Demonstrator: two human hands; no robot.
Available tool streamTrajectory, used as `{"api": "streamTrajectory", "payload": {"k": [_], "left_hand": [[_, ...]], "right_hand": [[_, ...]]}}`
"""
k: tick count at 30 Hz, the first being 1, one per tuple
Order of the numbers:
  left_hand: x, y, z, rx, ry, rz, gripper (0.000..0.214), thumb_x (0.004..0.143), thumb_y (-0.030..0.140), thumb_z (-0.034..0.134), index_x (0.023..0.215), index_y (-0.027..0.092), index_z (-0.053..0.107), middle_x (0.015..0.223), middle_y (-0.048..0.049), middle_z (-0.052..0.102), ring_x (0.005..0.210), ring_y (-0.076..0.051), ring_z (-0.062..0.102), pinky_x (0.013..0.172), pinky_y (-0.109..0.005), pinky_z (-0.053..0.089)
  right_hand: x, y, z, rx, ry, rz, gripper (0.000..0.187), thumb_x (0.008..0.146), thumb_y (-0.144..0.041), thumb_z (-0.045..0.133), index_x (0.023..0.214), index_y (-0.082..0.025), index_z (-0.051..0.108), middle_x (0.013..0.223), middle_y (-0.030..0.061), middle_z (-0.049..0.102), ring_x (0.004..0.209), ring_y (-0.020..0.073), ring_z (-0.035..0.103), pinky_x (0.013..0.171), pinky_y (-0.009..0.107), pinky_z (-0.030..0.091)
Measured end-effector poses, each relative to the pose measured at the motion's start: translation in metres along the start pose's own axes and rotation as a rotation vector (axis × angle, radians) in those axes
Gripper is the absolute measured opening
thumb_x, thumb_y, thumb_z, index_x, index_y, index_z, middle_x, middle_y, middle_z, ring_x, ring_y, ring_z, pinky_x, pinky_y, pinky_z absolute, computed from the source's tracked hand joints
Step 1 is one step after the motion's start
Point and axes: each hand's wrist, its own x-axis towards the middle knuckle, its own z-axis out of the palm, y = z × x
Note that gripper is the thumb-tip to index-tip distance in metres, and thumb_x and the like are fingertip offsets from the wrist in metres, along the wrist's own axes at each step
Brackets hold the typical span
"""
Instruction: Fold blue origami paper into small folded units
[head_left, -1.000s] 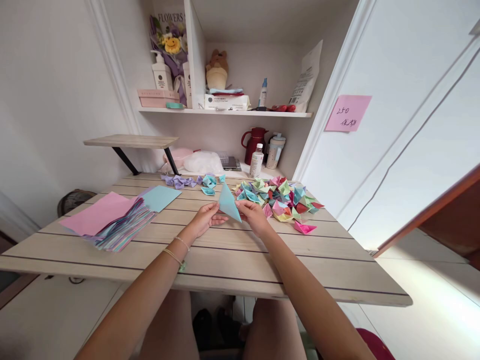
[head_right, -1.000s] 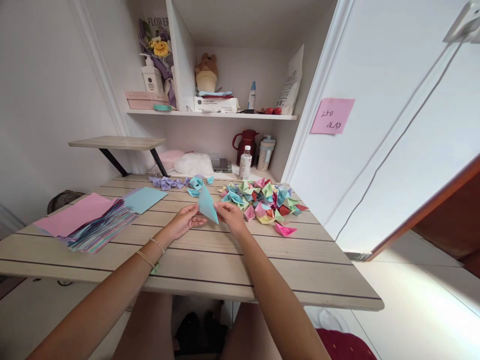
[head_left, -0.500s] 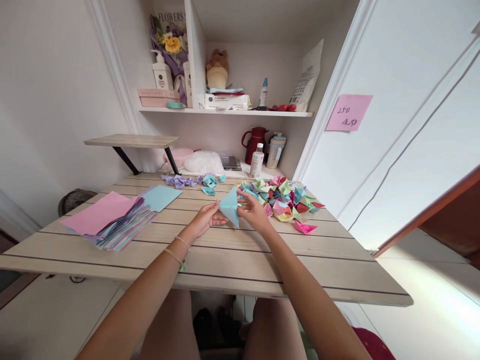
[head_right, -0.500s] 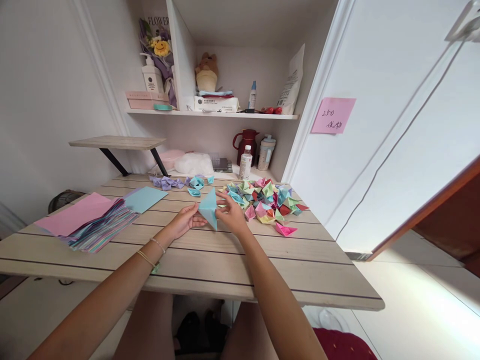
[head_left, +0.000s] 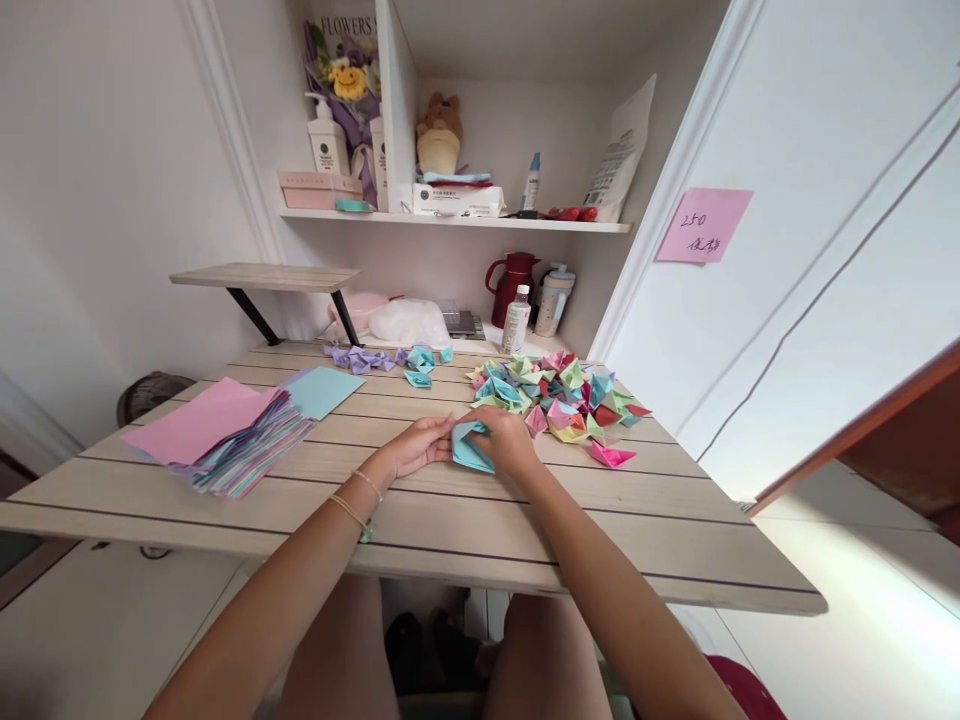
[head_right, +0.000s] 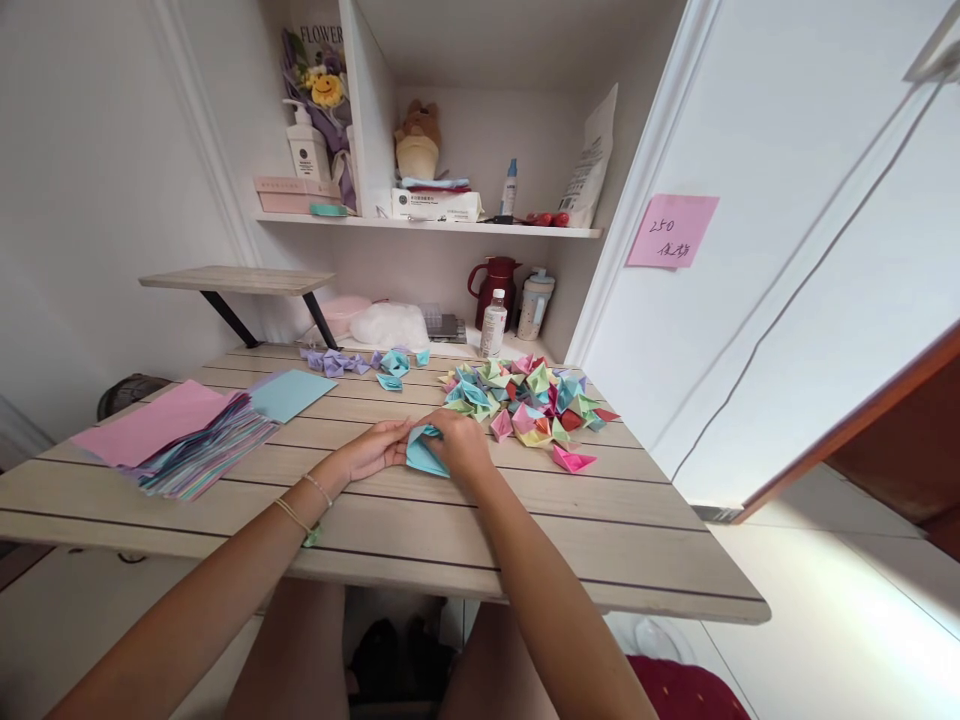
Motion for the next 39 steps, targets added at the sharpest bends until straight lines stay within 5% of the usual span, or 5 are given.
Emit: {"api": "streamTrajectory", "payload": {"k": [10,17,22,30,39], "left_hand": [[0.002,0.000,-0.004,0.013,0.051,0.048,0.020,0.075,0.024,0.064,0.089,0.009,0.063,0.080,-0.0099,0.069,0.071,-0.015,0.065,0.069,-0.026,0.051],[0.005,0.000,-0.008,0.193,0.242,0.211,0.042,0.069,0.032,0.069,0.104,0.015,0.054,0.073,-0.0046,0.066,0.058,-0.014,0.063,0.054,-0.024,0.050],[0.006,-0.002,-0.003,0.264,0.206,0.210,0.054,0.068,0.035,0.069,0.112,0.017,0.045,0.067,-0.0015,0.065,0.058,-0.015,0.063,0.056,-0.027,0.051],[0.006,-0.003,-0.003,0.296,0.204,0.139,0.029,0.064,0.033,0.073,0.076,0.010,0.060,0.069,-0.0072,0.067,0.063,-0.014,0.063,0.061,-0.026,0.050],[0.005,-0.003,-0.001,0.363,0.109,0.117,0.028,0.063,0.032,0.073,0.080,0.010,0.065,0.069,-0.0068,0.068,0.059,-0.013,0.062,0.057,-0.023,0.047]], "right_hand": [[0.001,0.002,-0.002,0.205,-0.021,0.012,0.048,0.058,0.003,0.045,0.092,-0.023,0.067,0.097,0.0031,0.066,0.090,0.0184,0.060,0.079,0.030,0.046],[0.006,0.009,-0.008,0.782,-0.018,0.511,0.026,0.074,-0.028,0.053,0.097,-0.021,0.063,0.087,0.0049,0.066,0.076,0.0167,0.061,0.062,0.028,0.051],[0.002,0.015,-0.002,0.678,-0.089,0.569,0.024,0.064,-0.037,0.067,0.075,-0.016,0.067,0.062,0.0003,0.060,0.056,0.0118,0.053,0.051,0.023,0.044],[0.001,0.013,-0.001,0.670,-0.085,0.548,0.025,0.063,-0.038,0.066,0.072,-0.015,0.068,0.064,0.0011,0.063,0.056,0.0116,0.052,0.051,0.023,0.040],[0.001,0.016,0.006,0.528,0.023,0.532,0.019,0.065,-0.035,0.062,0.068,-0.017,0.065,0.064,0.0016,0.063,0.056,0.0132,0.053,0.047,0.022,0.037]]}}
